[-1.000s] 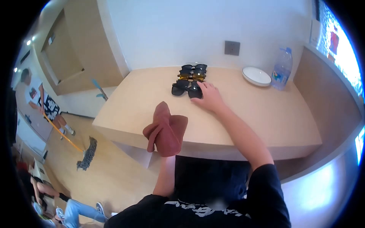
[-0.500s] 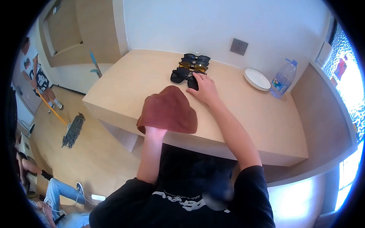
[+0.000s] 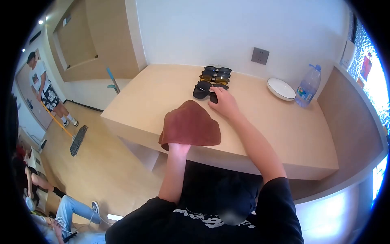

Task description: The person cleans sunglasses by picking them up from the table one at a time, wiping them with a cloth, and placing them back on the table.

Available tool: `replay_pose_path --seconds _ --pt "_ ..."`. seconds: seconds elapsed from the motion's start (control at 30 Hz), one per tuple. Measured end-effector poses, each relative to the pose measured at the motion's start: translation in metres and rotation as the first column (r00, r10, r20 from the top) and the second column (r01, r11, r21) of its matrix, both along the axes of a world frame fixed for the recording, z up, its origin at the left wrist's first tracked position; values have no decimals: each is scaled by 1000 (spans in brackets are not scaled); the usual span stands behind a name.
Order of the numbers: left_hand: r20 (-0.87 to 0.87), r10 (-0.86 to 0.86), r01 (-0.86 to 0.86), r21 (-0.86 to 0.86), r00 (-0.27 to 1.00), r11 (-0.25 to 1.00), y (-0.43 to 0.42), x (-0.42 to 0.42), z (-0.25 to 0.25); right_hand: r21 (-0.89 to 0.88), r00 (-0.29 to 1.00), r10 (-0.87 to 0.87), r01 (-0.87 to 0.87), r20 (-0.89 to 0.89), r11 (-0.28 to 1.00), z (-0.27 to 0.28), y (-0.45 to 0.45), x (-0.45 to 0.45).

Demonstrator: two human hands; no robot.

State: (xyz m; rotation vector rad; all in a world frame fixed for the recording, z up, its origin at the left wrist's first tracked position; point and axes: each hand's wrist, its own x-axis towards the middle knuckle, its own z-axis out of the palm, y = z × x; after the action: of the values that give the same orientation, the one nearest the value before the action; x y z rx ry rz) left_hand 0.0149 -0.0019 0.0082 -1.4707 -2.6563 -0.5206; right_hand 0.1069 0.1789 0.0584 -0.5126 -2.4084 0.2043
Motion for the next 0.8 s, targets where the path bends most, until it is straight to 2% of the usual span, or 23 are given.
replay_pose_path --seconds 0.1,0.17,0.23,0.3,0.33,0.37,0.4,0.43,0.47,0.5,0.57,0.6,0.63,0.7,0.73,0.77,0.8 --pt "-98 -43 24 -194 994 981 -20 15 62 25 999 10 -9 -47 1000 3 -7 1" --pt "-90 -97 64 -320 991 945 -31 25 98 57 995 15 -10 -102 998 8 -12 1" --pt "-39 -150 118 -441 988 890 -40 33 125 1 973 47 -48 -224 999 20 -21 4" --pt "-18 -170 141 -474 985 869 -41 39 131 -48 966 61 -75 -251 996 34 -36 14" --pt "41 -119 125 -240 992 963 -42 43 119 -112 964 82 -114 -254 987 40 -46 21" --pt "112 -82 82 5 990 997 -41 47 105 -176 960 104 -153 -259 973 47 -56 27" --pt "112 -81 81 7 990 997 -32 50 78 -211 949 133 -197 -285 957 54 -69 34" --pt "611 -352 -37 531 709 847 -18 54 45 -208 949 135 -199 -284 958 57 -80 39" --pt "645 -736 -441 733 207 518 -11 56 28 -175 937 155 -217 -313 960 59 -89 44" --pt "646 -734 -447 731 208 516 -17 60 42 -143 924 176 -236 -341 961 61 -100 48" --pt "840 -382 -278 500 384 820 -32 66 75 -170 913 199 -273 -355 947 61 -122 54" --pt "679 -227 -18 334 698 942 -40 64 86 -128 904 180 -246 -389 961 57 -128 54" --pt "683 -213 -26 323 699 946 -40 67 79 -92 893 159 -216 -422 972 52 -135 54" --pt "720 -399 -87 535 568 840 -32 73 56 -111 891 166 -233 -423 966 45 -146 55" --pt "722 -392 -87 527 570 845 -31 71 46 -111 889 173 -240 -424 964 42 -150 54" --pt "463 -362 80 524 809 848 -29 69 36 -106 897 173 -234 -407 966 36 -153 54" --pt "131 -332 240 461 934 855 -26 66 27 -147 891 164 -246 -423 958 34 -158 55"
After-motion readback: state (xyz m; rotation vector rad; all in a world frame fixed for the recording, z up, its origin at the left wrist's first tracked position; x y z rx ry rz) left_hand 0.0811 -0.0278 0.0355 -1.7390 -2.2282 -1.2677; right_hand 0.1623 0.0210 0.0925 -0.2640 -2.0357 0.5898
